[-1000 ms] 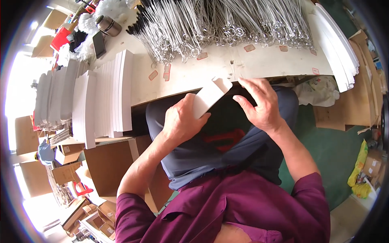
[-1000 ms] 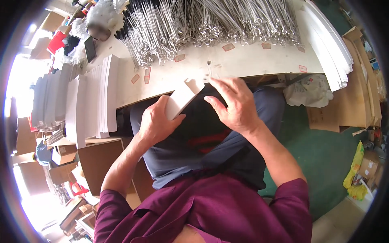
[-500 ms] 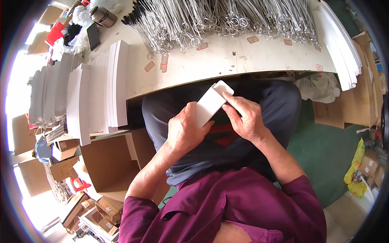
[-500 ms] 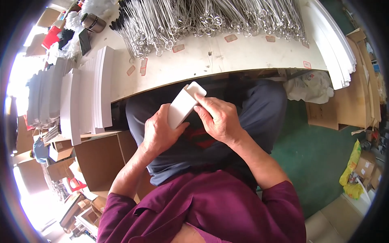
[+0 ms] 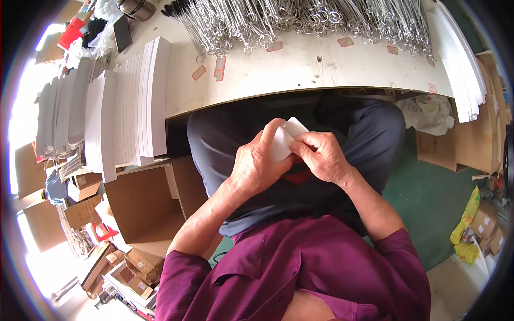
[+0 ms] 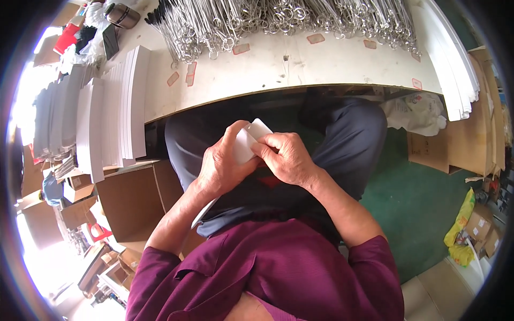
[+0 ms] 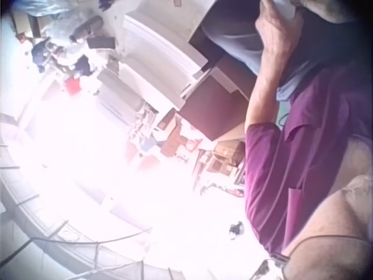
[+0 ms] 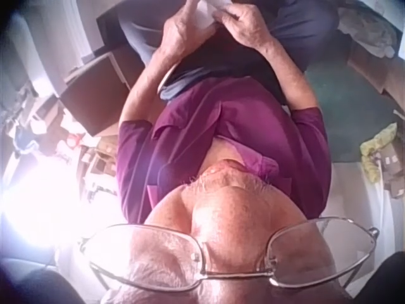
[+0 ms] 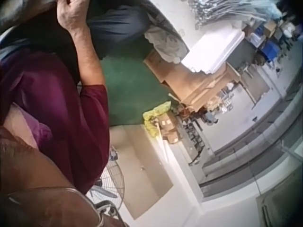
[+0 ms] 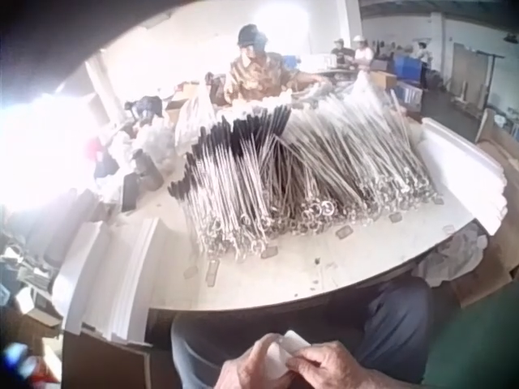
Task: The person is packing industrial pipe cleaning brushes into cardboard boxes.
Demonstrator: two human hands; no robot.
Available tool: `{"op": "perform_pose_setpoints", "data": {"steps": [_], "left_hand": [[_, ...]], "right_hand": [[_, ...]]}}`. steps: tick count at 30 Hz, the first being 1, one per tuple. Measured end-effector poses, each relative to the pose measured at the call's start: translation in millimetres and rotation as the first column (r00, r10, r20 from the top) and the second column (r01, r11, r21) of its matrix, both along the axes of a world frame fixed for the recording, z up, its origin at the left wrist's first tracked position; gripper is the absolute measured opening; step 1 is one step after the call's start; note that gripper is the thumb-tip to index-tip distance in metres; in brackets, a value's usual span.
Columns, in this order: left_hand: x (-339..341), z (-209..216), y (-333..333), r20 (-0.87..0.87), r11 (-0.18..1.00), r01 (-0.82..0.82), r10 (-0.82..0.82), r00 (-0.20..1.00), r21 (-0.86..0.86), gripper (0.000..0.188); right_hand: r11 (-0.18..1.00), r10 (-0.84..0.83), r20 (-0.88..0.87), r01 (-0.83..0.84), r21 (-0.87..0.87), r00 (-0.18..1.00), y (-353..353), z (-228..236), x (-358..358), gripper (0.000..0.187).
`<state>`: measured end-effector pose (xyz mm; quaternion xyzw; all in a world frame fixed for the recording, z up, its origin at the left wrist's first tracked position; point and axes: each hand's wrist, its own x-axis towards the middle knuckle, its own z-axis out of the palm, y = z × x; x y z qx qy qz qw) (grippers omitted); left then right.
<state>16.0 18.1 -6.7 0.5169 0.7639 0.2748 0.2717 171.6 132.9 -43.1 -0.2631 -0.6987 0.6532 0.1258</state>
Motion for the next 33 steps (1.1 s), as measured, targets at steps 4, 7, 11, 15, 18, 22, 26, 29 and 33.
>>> {"op": "perform_pose_setpoints", "data": {"steps": [4, 7, 11, 15, 18, 22, 26, 29, 33], "left_hand": [[0, -1, 0, 0.023, 1.000, 0.001, -0.001, 1.000, -0.027, 0.071], [-2, -3, 0, 0.021, 0.999, 0.042, -0.042, 0.999, -0.003, 0.064], [-2, -7, -2, 0.014, 0.999, 0.045, -0.045, 0.999, -0.012, 0.050], [0, -10, -4, 0.037, 1.000, 0.006, -0.006, 0.999, 0.022, 0.047], [4, -12, -4, -0.016, 1.000, 0.004, -0.004, 1.000, 0.010, 0.053], [7, -11, -5, 0.044, 0.998, -0.049, 0.047, 0.998, 0.036, 0.058], [7, -12, -5, -0.003, 0.998, -0.050, 0.050, 0.999, -0.025, 0.068], [10, -14, -6, -0.041, 0.997, -0.066, 0.064, 0.997, -0.051, 0.071], [10, -15, -7, -0.064, 0.995, -0.087, 0.083, 0.994, -0.056, 0.063]], "right_hand": [[0.997, -0.055, -0.114, 0.061, 0.047, 0.992, -6, -2, 0, 0.017], [0.983, -0.056, -0.134, 0.078, 0.165, 0.989, -7, 1, 1, 0.017], [0.978, -0.105, -0.166, 0.132, 0.162, 0.981, -15, 2, -4, 0.020], [0.936, -0.344, -0.233, 0.311, -0.166, 0.910, -25, -2, -6, 0.035], [0.970, -0.242, -0.131, 0.237, -0.051, 0.961, -23, -3, -4, 0.034], [0.754, -0.056, -0.131, 0.128, 0.644, 0.990, -14, 4, -4, 0.035], [0.944, -0.195, -0.210, 0.241, 0.224, 0.958, -22, -1, -10, 0.025], [0.967, -0.229, -0.091, 0.216, -0.133, 0.969, -18, 0, -11, 0.021], [0.973, -0.221, -0.098, 0.226, 0.042, 0.970, -23, 2, -19, 0.013]]}}
